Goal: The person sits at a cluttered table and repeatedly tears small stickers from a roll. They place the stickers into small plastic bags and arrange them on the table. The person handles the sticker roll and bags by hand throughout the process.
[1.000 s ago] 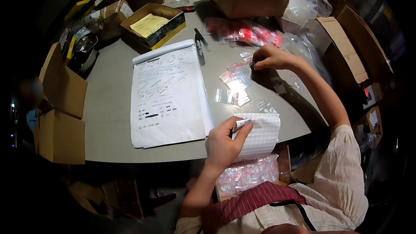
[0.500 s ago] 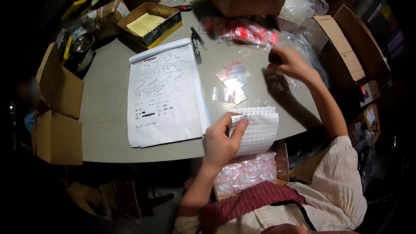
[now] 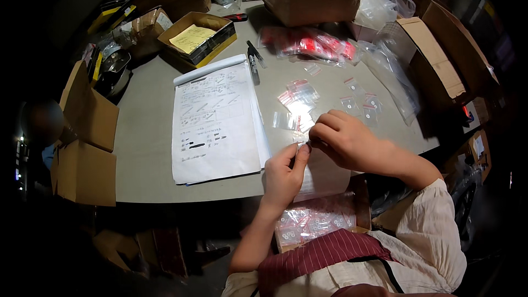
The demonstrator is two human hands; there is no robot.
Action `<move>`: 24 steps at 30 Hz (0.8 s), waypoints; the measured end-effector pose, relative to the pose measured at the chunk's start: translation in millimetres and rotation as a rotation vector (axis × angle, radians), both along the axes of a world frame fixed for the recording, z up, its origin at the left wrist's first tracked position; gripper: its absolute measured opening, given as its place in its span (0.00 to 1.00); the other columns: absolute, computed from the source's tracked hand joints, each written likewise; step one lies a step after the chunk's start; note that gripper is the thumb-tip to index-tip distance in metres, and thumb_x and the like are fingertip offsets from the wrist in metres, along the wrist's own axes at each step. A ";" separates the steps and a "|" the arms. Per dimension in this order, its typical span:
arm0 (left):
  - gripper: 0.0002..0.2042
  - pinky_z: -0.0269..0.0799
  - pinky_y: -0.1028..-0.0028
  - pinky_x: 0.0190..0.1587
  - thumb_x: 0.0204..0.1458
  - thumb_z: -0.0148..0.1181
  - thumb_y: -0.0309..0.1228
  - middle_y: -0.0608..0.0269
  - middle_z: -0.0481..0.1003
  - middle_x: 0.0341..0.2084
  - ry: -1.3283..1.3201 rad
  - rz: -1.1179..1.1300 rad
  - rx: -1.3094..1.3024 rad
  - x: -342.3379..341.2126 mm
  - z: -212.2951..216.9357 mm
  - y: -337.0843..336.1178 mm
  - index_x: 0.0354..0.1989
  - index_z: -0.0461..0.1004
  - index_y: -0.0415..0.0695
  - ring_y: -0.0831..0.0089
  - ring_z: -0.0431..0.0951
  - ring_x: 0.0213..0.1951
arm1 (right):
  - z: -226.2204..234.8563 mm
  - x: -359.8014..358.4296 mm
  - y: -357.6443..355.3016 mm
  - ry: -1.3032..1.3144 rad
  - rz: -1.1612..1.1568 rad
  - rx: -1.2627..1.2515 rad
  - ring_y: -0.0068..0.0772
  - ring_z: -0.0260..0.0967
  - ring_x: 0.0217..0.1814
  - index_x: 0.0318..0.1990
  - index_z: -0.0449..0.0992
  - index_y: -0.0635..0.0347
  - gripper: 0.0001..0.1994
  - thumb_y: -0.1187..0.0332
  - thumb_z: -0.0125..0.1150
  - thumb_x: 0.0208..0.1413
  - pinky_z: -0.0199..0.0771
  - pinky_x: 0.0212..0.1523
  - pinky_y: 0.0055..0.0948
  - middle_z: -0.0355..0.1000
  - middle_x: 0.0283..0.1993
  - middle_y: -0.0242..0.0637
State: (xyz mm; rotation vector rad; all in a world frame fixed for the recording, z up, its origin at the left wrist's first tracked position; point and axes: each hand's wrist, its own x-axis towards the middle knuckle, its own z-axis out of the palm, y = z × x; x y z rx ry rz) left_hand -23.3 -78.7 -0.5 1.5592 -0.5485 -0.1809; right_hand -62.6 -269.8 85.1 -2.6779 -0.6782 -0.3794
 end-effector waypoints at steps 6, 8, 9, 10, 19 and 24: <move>0.15 0.60 0.70 0.25 0.67 0.59 0.35 0.60 0.64 0.15 0.084 0.043 0.008 -1.8 8.3 1.8 0.30 0.74 0.35 0.75 0.60 0.21 | -1.1 9.6 -13.6 -0.089 0.124 -0.011 0.49 0.73 0.42 0.42 0.77 0.61 0.14 0.75 0.64 0.44 0.76 0.43 0.42 0.72 0.37 0.43; 0.16 0.60 0.70 0.25 0.67 0.59 0.36 0.60 0.64 0.15 0.088 0.027 0.014 -1.9 6.4 1.0 0.31 0.75 0.36 0.76 0.61 0.20 | 2.8 47.5 -45.7 -0.077 0.101 0.107 0.44 0.72 0.39 0.42 0.76 0.62 0.11 0.73 0.66 0.51 0.74 0.40 0.37 0.72 0.36 0.41; 0.16 0.59 0.70 0.25 0.67 0.58 0.36 0.60 0.65 0.15 0.095 0.020 0.017 -2.4 7.5 0.6 0.31 0.75 0.36 0.76 0.61 0.20 | 5.5 72.4 -64.5 -0.115 0.094 0.154 0.40 0.71 0.37 0.44 0.76 0.64 0.10 0.72 0.66 0.57 0.72 0.39 0.33 0.72 0.35 0.40; 0.16 0.59 0.70 0.25 0.67 0.58 0.37 0.60 0.65 0.15 0.102 0.020 0.025 -3.2 8.2 1.2 0.31 0.76 0.36 0.76 0.61 0.20 | 4.2 96.1 -80.4 0.022 -0.050 0.215 0.35 0.69 0.36 0.43 0.75 0.64 0.09 0.71 0.66 0.59 0.71 0.38 0.32 0.71 0.34 0.38; 0.16 0.60 0.70 0.25 0.67 0.58 0.40 0.60 0.66 0.15 0.151 0.088 -0.011 -3.3 10.3 2.6 0.33 0.77 0.38 0.76 0.62 0.20 | -68.8 159.3 -93.8 0.270 -0.240 0.643 0.27 0.73 0.39 0.41 0.75 0.64 0.12 0.65 0.65 0.58 0.72 0.43 0.30 0.75 0.36 0.35; 0.16 0.60 0.69 0.24 0.66 0.60 0.38 0.58 0.67 0.15 0.128 0.058 0.013 -4.7 14.1 3.6 0.31 0.76 0.37 0.74 0.63 0.19 | -52.1 106.6 -121.9 0.552 -0.237 0.988 0.19 0.69 0.34 0.34 0.76 0.61 0.09 0.68 0.69 0.50 0.67 0.38 0.22 0.74 0.32 0.28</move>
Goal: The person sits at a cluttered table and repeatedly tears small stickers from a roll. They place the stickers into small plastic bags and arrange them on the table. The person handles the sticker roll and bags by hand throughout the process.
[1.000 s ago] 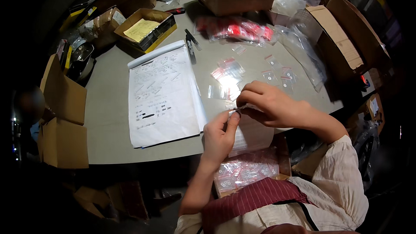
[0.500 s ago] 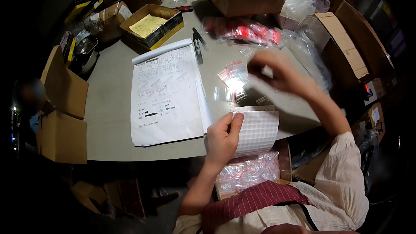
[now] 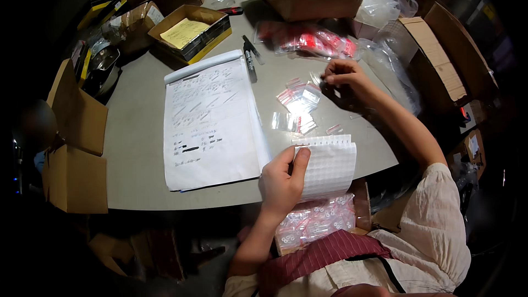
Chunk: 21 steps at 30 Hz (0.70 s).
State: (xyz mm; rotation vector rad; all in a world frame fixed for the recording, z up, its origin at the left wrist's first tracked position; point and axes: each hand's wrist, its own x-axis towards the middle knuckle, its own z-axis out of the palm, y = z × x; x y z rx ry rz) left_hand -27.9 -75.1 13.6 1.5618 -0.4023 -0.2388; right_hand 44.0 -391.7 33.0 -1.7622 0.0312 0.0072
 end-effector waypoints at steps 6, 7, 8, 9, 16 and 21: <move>0.17 0.59 0.69 0.24 0.64 0.61 0.36 0.55 0.66 0.15 -0.128 -0.098 0.019 3.0 -3.0 -2.8 0.27 0.72 0.36 0.74 0.62 0.19 | 19.8 -29.1 -49.1 0.096 0.141 -0.009 0.16 0.68 0.31 0.34 0.78 0.63 0.08 0.69 0.66 0.50 0.66 0.34 0.21 0.72 0.29 0.28; 0.17 0.59 0.69 0.24 0.64 0.62 0.36 0.56 0.65 0.15 -0.121 -0.090 0.011 3.5 -5.3 -2.5 0.27 0.72 0.36 0.75 0.62 0.19 | 22.7 -29.4 -43.1 0.097 0.080 -0.044 0.17 0.68 0.31 0.34 0.77 0.62 0.07 0.69 0.65 0.51 0.66 0.34 0.21 0.72 0.29 0.27; 0.16 0.59 0.69 0.24 0.64 0.62 0.36 0.56 0.65 0.15 -0.113 -0.081 0.004 4.1 -8.6 -1.8 0.27 0.72 0.36 0.75 0.62 0.20 | 25.1 -29.4 -37.8 0.099 0.020 -0.078 0.17 0.68 0.31 0.33 0.77 0.61 0.06 0.69 0.65 0.53 0.66 0.34 0.21 0.72 0.29 0.27; 0.16 0.58 0.70 0.24 0.64 0.62 0.36 0.57 0.65 0.15 -0.106 -0.070 -0.004 4.4 -9.3 -0.6 0.28 0.72 0.36 0.76 0.61 0.20 | 27.0 -29.3 -32.4 0.100 -0.040 -0.113 0.17 0.68 0.31 0.33 0.76 0.60 0.06 0.69 0.65 0.55 0.66 0.33 0.21 0.72 0.29 0.27; 0.15 0.56 0.71 0.23 0.63 0.63 0.37 0.64 0.64 0.14 -0.031 -0.030 0.062 1.7 3.6 0.2 0.29 0.74 0.37 0.79 0.59 0.19 | 11.5 -31.3 -31.8 0.130 -0.125 -0.753 0.42 0.76 0.36 0.38 0.80 0.68 0.14 0.63 0.65 0.52 0.74 0.39 0.40 0.78 0.33 0.47; 0.14 0.54 0.72 0.22 0.63 0.63 0.37 0.65 0.65 0.14 -0.054 -0.019 0.085 2.0 0.5 1.4 0.31 0.76 0.37 0.81 0.59 0.18 | 21.6 -27.8 -24.8 0.143 -0.153 -1.248 0.52 0.76 0.36 0.35 0.76 0.70 0.19 0.59 0.72 0.52 0.72 0.38 0.45 0.76 0.32 0.51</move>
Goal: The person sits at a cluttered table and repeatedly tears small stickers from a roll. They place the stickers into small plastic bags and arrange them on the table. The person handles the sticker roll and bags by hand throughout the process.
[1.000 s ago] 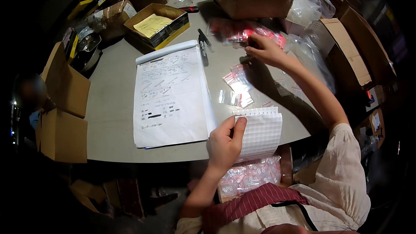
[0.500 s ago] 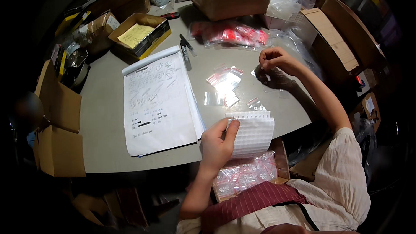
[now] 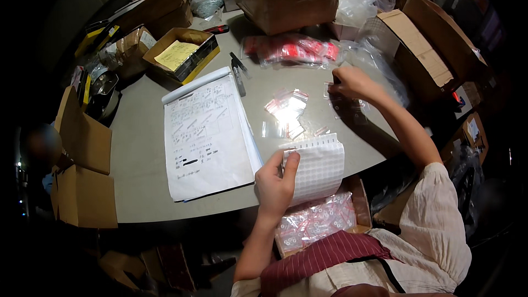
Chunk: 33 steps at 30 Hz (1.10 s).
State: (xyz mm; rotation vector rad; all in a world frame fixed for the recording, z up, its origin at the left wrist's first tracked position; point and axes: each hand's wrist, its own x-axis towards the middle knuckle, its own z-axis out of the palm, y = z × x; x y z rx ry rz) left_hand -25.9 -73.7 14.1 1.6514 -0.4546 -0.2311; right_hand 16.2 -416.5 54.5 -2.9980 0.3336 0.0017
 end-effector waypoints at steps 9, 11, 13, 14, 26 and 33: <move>0.13 0.55 0.72 0.22 0.63 0.63 0.37 0.65 0.66 0.14 0.010 0.029 -0.052 0.0 -2.0 -3.1 0.34 0.78 0.38 0.81 0.60 0.18 | -13.7 20.8 44.2 -0.143 0.301 0.815 0.34 0.72 0.39 0.43 0.74 0.65 0.13 0.68 0.68 0.56 0.73 0.44 0.35 0.75 0.37 0.43; 0.13 0.55 0.72 0.22 0.63 0.63 0.38 0.65 0.66 0.14 0.024 0.035 -0.050 -0.4 -3.1 -1.5 0.35 0.79 0.38 0.81 0.60 0.18 | -17.5 30.0 53.1 -0.142 0.324 0.801 0.43 0.76 0.42 0.43 0.76 0.65 0.15 0.64 0.68 0.55 0.75 0.46 0.39 0.77 0.40 0.48; 0.13 0.56 0.72 0.22 0.63 0.63 0.38 0.65 0.67 0.14 0.030 0.044 -0.046 -1.2 -2.1 -1.2 0.36 0.79 0.38 0.80 0.60 0.18 | -19.5 30.6 63.1 -0.198 0.323 0.635 0.38 0.73 0.40 0.42 0.73 0.65 0.12 0.69 0.67 0.56 0.74 0.45 0.36 0.75 0.38 0.45; 0.13 0.56 0.72 0.22 0.63 0.63 0.38 0.65 0.67 0.15 0.030 0.051 -0.044 -2.0 0.2 -1.7 0.36 0.79 0.38 0.80 0.61 0.18 | -20.0 29.9 68.3 -0.225 0.322 0.551 0.35 0.72 0.38 0.41 0.72 0.65 0.11 0.71 0.67 0.56 0.73 0.44 0.34 0.75 0.37 0.44; 0.13 0.60 0.71 0.24 0.64 0.62 0.39 0.60 0.70 0.17 0.001 0.013 -0.060 -0.7 -6.9 -3.5 0.39 0.80 0.38 0.77 0.64 0.19 | -12.8 43.4 30.2 -0.112 0.344 0.342 0.47 0.75 0.36 0.42 0.78 0.65 0.22 0.54 0.75 0.51 0.72 0.39 0.42 0.77 0.34 0.47; 0.14 0.63 0.73 0.27 0.67 0.58 0.37 0.61 0.72 0.20 -0.009 -0.077 -0.112 -0.4 -0.9 -0.5 0.40 0.79 0.36 0.79 0.65 0.23 | -4.8 22.6 41.9 -0.008 0.300 0.704 0.33 0.75 0.41 0.42 0.79 0.67 0.12 0.68 0.70 0.55 0.73 0.43 0.33 0.78 0.37 0.42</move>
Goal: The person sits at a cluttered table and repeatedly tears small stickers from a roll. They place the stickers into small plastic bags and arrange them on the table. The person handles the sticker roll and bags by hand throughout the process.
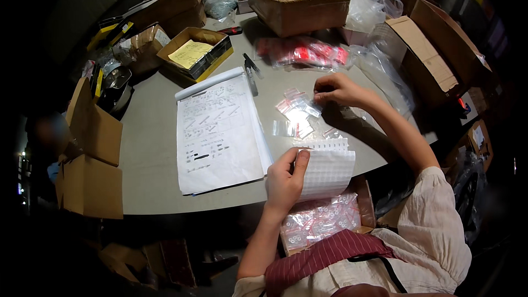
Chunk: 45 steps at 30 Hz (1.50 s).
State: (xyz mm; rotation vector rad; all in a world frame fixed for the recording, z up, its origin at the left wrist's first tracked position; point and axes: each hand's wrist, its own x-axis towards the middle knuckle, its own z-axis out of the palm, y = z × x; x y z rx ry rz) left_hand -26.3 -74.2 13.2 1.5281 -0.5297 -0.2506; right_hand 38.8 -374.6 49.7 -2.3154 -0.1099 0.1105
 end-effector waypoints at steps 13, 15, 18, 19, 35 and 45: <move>0.11 0.64 0.74 0.29 0.67 0.57 0.33 0.63 0.71 0.19 -0.011 -0.082 -0.047 2.8 -11.4 -7.2 0.42 0.78 0.36 0.80 0.65 0.24 | 2.5 -61.2 2.6 -0.479 0.055 -0.214 0.51 0.71 0.56 0.56 0.74 0.63 0.26 0.81 0.58 0.44 0.72 0.57 0.41 0.72 0.54 0.47; 0.10 0.64 0.74 0.28 0.66 0.59 0.32 0.63 0.72 0.20 -0.011 -0.046 0.012 0.9 -9.2 -3.2 0.41 0.79 0.36 0.80 0.66 0.24 | 25.3 -81.0 35.3 -0.440 0.059 -0.078 0.51 0.72 0.52 0.50 0.74 0.62 0.19 0.77 0.60 0.48 0.73 0.54 0.42 0.72 0.49 0.47; 0.09 0.65 0.74 0.28 0.64 0.61 0.31 0.62 0.75 0.21 -0.056 0.034 0.058 -2.4 -9.4 -2.3 0.40 0.80 0.37 0.79 0.68 0.24 | 33.0 -105.7 76.6 -0.427 0.138 -0.049 0.45 0.73 0.44 0.46 0.74 0.65 0.12 0.72 0.65 0.56 0.75 0.47 0.38 0.74 0.43 0.45; 0.09 0.65 0.74 0.28 0.64 0.62 0.31 0.61 0.76 0.22 -0.052 0.029 0.054 -2.6 -8.4 -3.4 0.40 0.80 0.37 0.79 0.68 0.24 | 35.4 -112.3 85.3 -0.438 0.157 -0.078 0.46 0.73 0.42 0.45 0.74 0.65 0.12 0.70 0.66 0.57 0.74 0.45 0.39 0.73 0.42 0.45; 0.11 0.66 0.73 0.28 0.65 0.60 0.34 0.60 0.76 0.20 -0.020 0.073 0.118 -3.2 -7.1 -1.3 0.39 0.81 0.37 0.77 0.69 0.23 | 19.9 -98.5 68.7 -0.430 -0.075 -0.033 0.30 0.71 0.32 0.34 0.76 0.64 0.06 0.72 0.65 0.53 0.71 0.34 0.31 0.73 0.30 0.37; 0.11 0.67 0.71 0.29 0.65 0.59 0.33 0.55 0.76 0.21 -0.035 0.051 0.066 -0.6 -8.3 -2.7 0.42 0.80 0.37 0.74 0.72 0.23 | -17.2 -33.3 1.4 -0.080 -0.168 -0.275 0.45 0.76 0.36 0.38 0.77 0.68 0.11 0.68 0.64 0.53 0.73 0.39 0.40 0.77 0.33 0.48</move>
